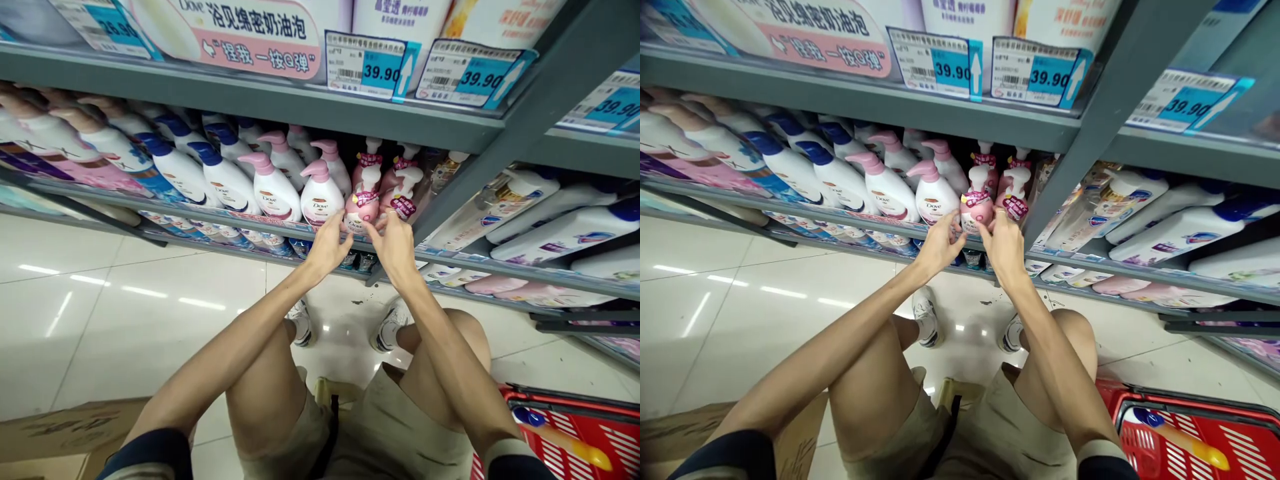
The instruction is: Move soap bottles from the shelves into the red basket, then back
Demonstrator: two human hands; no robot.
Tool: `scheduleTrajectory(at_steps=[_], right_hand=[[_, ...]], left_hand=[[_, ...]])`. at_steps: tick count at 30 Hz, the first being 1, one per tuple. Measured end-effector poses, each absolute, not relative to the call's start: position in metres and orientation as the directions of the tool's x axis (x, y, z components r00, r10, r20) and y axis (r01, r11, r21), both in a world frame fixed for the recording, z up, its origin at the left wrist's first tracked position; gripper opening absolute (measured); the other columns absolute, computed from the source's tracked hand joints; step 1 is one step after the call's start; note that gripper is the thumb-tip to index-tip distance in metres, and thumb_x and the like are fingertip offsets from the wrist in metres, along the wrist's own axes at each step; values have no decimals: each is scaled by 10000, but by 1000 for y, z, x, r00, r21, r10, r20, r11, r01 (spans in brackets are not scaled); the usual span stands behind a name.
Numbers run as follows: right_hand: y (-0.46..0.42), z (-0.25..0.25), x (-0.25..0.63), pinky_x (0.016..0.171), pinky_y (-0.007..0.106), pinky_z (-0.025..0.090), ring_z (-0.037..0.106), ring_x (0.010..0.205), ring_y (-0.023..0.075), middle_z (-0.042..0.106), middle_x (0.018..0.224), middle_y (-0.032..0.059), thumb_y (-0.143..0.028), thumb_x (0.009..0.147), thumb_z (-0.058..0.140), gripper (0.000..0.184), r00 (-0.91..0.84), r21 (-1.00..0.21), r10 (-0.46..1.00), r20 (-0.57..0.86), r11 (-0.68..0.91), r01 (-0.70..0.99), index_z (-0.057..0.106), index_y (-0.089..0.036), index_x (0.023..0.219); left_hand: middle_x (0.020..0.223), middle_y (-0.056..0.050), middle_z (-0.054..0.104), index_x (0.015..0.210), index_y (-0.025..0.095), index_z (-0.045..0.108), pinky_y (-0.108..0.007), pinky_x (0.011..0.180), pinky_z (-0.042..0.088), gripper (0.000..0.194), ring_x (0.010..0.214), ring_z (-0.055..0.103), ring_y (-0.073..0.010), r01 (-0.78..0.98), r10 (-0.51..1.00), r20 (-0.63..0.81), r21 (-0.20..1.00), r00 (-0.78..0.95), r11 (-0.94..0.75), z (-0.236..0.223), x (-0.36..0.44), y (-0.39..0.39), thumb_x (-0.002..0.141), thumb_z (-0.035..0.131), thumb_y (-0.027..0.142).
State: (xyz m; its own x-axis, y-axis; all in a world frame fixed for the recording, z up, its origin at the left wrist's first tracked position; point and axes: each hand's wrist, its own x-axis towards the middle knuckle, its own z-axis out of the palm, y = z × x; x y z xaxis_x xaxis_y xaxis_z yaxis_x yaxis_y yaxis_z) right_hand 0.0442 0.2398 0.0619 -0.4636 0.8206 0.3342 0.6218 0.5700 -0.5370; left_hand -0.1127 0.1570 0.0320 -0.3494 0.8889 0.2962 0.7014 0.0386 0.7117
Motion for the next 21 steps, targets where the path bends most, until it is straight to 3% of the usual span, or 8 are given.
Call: scheduleTrajectory(at_steps=[5, 13, 21], right_hand=[[239, 59, 66, 829, 353, 534, 713, 753, 242, 763, 861, 110, -323, 1044, 540, 278, -452, -538, 830, 326, 557, 633, 735, -133, 1099], [233, 36, 54, 887, 389, 540, 739, 914, 304, 780, 940, 137, -291, 1037, 565, 342, -553, -412, 822, 135, 554, 723, 722, -154, 1308], [233, 46, 40, 839, 362, 523, 731, 932, 300, 770, 975, 142, -297, 1063, 547, 241, -596, -324, 799, 76, 585, 743, 731, -183, 1168]], left_hand=[[776, -9, 678, 1217, 170, 741, -325, 817, 528, 302, 698, 624, -188, 728, 918, 173, 667, -358, 158, 38, -119, 145, 953, 655, 290], [758, -15, 704, 1219, 209, 788, -304, 798, 493, 303, 741, 641, -202, 772, 926, 128, 599, -354, 212, 27, -142, 146, 948, 669, 272], [856, -52, 760, 1042, 233, 825, -318, 783, 491, 185, 809, 666, -232, 789, 912, 132, 559, -389, 255, 30, -135, 157, 955, 676, 299]])
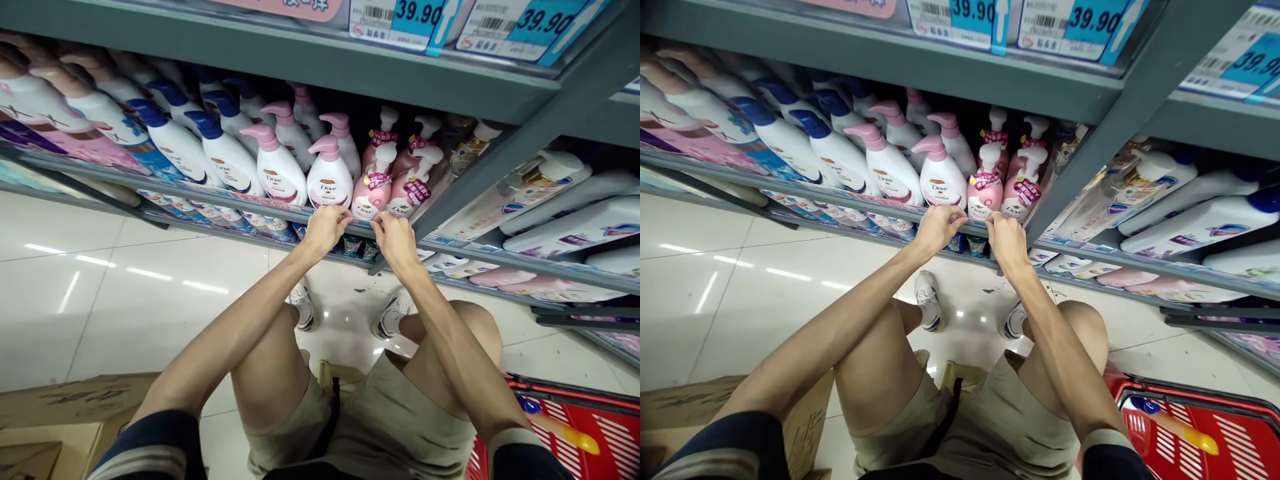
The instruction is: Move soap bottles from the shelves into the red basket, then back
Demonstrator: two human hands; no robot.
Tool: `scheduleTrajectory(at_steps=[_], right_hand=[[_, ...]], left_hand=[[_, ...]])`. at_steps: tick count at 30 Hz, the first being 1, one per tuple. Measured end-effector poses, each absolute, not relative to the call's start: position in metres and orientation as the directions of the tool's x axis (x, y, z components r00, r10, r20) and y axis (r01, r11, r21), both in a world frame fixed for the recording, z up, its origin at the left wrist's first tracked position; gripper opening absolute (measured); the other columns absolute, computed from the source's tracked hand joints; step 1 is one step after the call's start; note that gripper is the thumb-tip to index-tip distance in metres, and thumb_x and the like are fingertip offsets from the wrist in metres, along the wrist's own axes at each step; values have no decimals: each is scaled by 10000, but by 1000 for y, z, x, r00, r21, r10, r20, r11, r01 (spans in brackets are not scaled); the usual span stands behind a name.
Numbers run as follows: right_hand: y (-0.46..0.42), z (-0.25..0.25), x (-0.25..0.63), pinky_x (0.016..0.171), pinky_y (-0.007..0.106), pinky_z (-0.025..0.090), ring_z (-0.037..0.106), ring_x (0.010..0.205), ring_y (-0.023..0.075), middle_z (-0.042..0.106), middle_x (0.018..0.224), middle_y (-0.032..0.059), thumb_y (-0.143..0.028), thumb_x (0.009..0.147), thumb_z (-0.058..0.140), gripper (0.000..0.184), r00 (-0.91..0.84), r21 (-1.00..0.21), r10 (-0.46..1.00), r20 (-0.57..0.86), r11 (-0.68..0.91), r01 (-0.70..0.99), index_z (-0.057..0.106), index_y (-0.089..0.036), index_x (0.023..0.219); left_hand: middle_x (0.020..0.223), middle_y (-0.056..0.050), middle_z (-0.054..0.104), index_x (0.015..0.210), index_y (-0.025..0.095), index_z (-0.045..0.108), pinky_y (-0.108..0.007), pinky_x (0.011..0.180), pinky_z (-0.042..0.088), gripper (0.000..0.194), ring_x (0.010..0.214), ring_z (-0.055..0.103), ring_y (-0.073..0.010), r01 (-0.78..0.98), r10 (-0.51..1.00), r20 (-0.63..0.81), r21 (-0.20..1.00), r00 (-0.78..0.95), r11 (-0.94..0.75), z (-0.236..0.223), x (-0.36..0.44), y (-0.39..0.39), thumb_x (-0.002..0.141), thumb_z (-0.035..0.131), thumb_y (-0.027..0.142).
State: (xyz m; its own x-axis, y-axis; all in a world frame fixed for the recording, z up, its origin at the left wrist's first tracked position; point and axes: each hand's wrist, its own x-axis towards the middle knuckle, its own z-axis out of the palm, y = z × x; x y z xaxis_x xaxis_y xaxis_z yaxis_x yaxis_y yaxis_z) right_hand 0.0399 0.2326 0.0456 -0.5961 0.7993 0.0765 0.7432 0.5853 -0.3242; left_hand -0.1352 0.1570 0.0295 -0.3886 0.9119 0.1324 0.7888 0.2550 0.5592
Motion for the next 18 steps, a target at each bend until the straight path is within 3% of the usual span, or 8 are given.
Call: scheduleTrajectory(at_steps=[7, 10, 13, 16, 18], right_hand=[[228, 44, 37, 828, 368, 511, 736, 898, 306, 762, 983, 177, -294, 1087, 472, 293, -610, -230, 788, 84, 611, 758, 713, -150, 1173], [229, 49, 43, 823, 343, 521, 733, 863, 271, 770, 929, 126, -330, 1071, 528, 263, -579, -331, 800, 158, 595, 732, 717, -167, 1153], [234, 63, 53, 774, 313, 526, 702, 727, 214, 731, 802, 66, -470, 1079, 510, 371, -431, -514, 839, 331, 544, 663, 686, -152, 1155], [240, 76, 60, 740, 310, 532, 693, 685, 203, 708, 784, 58, -511, 1090, 433, 501, -295, -609, 859, 418, 506, 611, 565, -104, 1350], [243, 78, 59, 741, 331, 543, 720, 727, 240, 717, 804, 96, -476, 1094, 393, 590, -330, -581, 853, 404, 518, 628, 423, -42, 1493]], left_hand=[[904, -85, 769, 1011, 227, 821, -338, 807, 499, 218, 845, 689, -260, 827, 921, 157, 511, -357, 233, 27, -136, 158, 991, 622, 313], [841, -68, 758, 1047, 216, 803, -331, 797, 499, 192, 820, 691, -254, 790, 908, 149, 561, -392, 249, 30, -132, 156, 965, 677, 337], [772, -37, 725, 1129, 180, 763, -324, 801, 496, 262, 774, 679, -232, 742, 886, 180, 631, -427, 229, 37, -125, 155, 955, 705, 366], [699, 7, 666, 1197, 164, 707, -313, 797, 493, 324, 723, 655, -209, 692, 854, 224, 695, -469, 198, 44, -116, 157, 970, 691, 395], [689, 24, 650, 1280, 164, 653, -309, 805, 494, 395, 732, 660, -210, 663, 838, 236, 725, -493, 186, 45, -110, 160, 965, 701, 397]])
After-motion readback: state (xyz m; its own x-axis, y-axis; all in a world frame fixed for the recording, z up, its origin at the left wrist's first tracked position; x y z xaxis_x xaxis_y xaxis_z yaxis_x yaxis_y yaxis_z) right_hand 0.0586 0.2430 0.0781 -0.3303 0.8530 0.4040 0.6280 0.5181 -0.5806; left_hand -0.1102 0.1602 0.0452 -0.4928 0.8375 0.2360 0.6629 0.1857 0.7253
